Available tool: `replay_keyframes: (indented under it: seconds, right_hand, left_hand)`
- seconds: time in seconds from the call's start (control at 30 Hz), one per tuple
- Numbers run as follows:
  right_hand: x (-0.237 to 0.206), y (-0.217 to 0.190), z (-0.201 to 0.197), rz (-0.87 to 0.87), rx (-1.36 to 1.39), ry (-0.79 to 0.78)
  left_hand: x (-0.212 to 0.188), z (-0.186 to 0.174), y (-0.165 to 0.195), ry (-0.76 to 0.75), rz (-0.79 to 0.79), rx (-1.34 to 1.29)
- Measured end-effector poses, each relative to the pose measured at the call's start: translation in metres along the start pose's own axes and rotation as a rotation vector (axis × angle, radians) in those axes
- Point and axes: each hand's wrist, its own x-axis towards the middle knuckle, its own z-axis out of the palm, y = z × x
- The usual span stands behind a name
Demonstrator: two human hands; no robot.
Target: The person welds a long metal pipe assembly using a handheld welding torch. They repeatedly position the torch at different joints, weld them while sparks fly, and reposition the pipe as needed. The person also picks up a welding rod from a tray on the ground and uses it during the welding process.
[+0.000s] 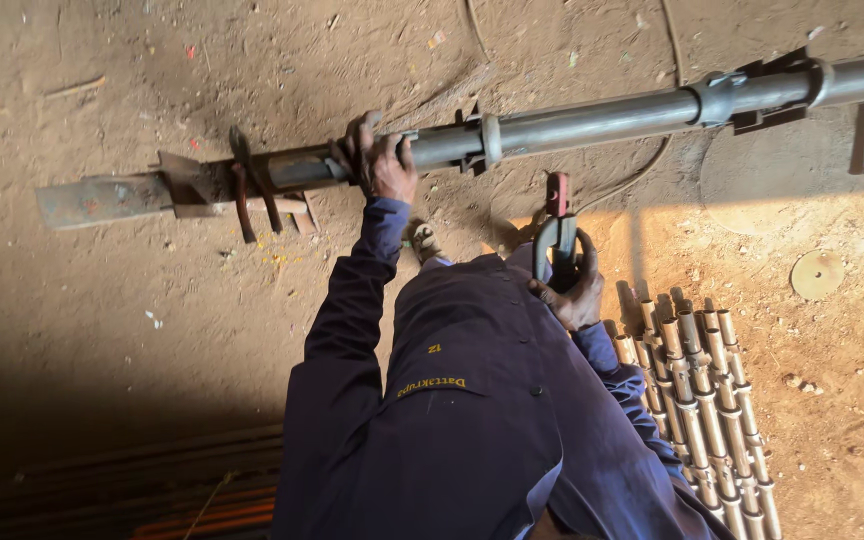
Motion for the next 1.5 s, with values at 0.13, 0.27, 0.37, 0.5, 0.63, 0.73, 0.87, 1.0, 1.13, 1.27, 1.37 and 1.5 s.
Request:
replay_keyframes:
  seconds: [0.13,0.27,0.37,0.5,0.63,0.73,0.87,1.0,1.13,1.27,1.37,1.5]
  right_hand:
    - [0.003,-0.014,-0.005,0.053,-0.039,-0.024]
    - [0.008,-0.028,-0.012,-0.014,0.004,0.004]
    - [0.014,-0.028,-0.025,0.058,0.023,-0.007]
    - [0.027,-0.012,-0.050,0.058,0.022,-0.021]
    - [0.044,0.012,-0.077,-0.002,0.039,-0.074]
    - [0.062,0.027,-0.097,-0.089,0.023,-0.104]
    - [0.077,0.038,-0.132,-0.029,0.058,-0.206]
    - [0.090,0.048,-0.158,-0.028,0.066,-0.273]
    - [0.094,0.063,-0.163,0.013,0.035,-0.370]
    - [0.078,0.064,-0.144,-0.098,0.329,-0.337]
    - [0.065,0.055,-0.128,-0.066,0.094,-0.258]
    - [0.050,0.032,-0.096,-0.126,0.097,-0.195]
  left_hand:
    - [-0.001,-0.003,-0.001,-0.021,-0.013,-0.020]
    - [0.000,-0.003,-0.002,-0.023,0.006,-0.035]
    - [0.002,0.000,0.001,-0.040,-0.024,-0.018]
    - [0.003,0.006,0.008,-0.015,-0.035,-0.093]
    - [-0.005,0.014,0.022,-0.011,-0.106,-0.130]
    - [-0.009,0.023,0.035,0.028,-0.152,0.049]
    - [-0.006,0.030,0.049,0.098,-0.195,-0.073]
    - [-0.004,0.036,0.060,0.161,-0.208,0.127]
    - [-0.007,0.042,0.056,0.255,-0.134,0.084]
    - [-0.012,0.046,0.049,0.305,-0.117,0.115]
    - [-0.017,0.041,0.050,0.151,-0.270,0.071]
    - [-0.023,0.021,0.041,0.141,-0.236,0.125]
